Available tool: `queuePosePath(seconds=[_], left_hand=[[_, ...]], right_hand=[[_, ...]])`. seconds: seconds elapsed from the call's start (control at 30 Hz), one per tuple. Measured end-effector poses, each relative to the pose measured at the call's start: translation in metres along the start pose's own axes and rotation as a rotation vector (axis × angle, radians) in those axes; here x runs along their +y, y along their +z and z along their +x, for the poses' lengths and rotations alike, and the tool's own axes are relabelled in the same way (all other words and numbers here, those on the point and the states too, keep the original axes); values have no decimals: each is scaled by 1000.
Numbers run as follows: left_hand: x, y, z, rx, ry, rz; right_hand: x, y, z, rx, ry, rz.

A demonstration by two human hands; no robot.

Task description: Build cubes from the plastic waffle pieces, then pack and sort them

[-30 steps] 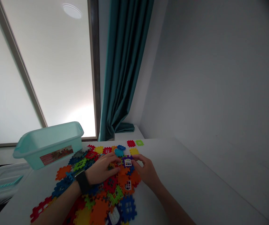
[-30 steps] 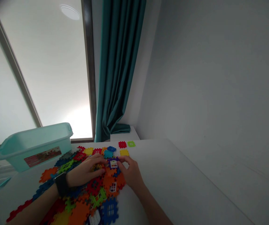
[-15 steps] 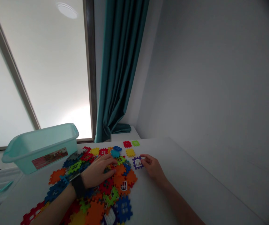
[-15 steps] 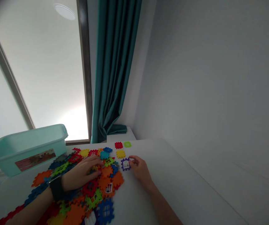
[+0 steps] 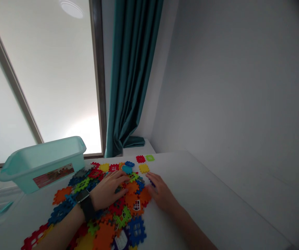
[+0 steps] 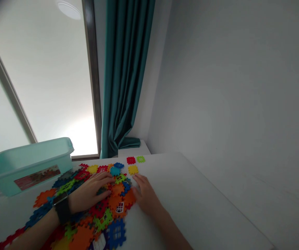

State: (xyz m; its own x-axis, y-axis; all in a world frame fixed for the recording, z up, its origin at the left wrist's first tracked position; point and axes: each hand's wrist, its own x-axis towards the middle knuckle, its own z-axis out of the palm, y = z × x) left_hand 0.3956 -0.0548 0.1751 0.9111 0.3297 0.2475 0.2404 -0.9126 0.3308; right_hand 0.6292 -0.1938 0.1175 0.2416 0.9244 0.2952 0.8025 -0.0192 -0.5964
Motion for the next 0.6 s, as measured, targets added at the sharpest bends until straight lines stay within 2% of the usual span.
queuePosePath(seconds=[0.1, 0.17, 0.43, 0.6], left_hand=[[0, 0, -1, -10, 3, 22], [0, 1, -1, -32, 8, 36], [1, 5, -1, -79, 69, 32], [1, 5, -2, -119, 50, 48]], right_hand=[[-21, 18, -10, -184, -56, -13], [-30, 26, -13, -239, -46, -14], [-46, 31, -6, -297, -77, 49], [-43, 32, -2, -278, -73, 133]])
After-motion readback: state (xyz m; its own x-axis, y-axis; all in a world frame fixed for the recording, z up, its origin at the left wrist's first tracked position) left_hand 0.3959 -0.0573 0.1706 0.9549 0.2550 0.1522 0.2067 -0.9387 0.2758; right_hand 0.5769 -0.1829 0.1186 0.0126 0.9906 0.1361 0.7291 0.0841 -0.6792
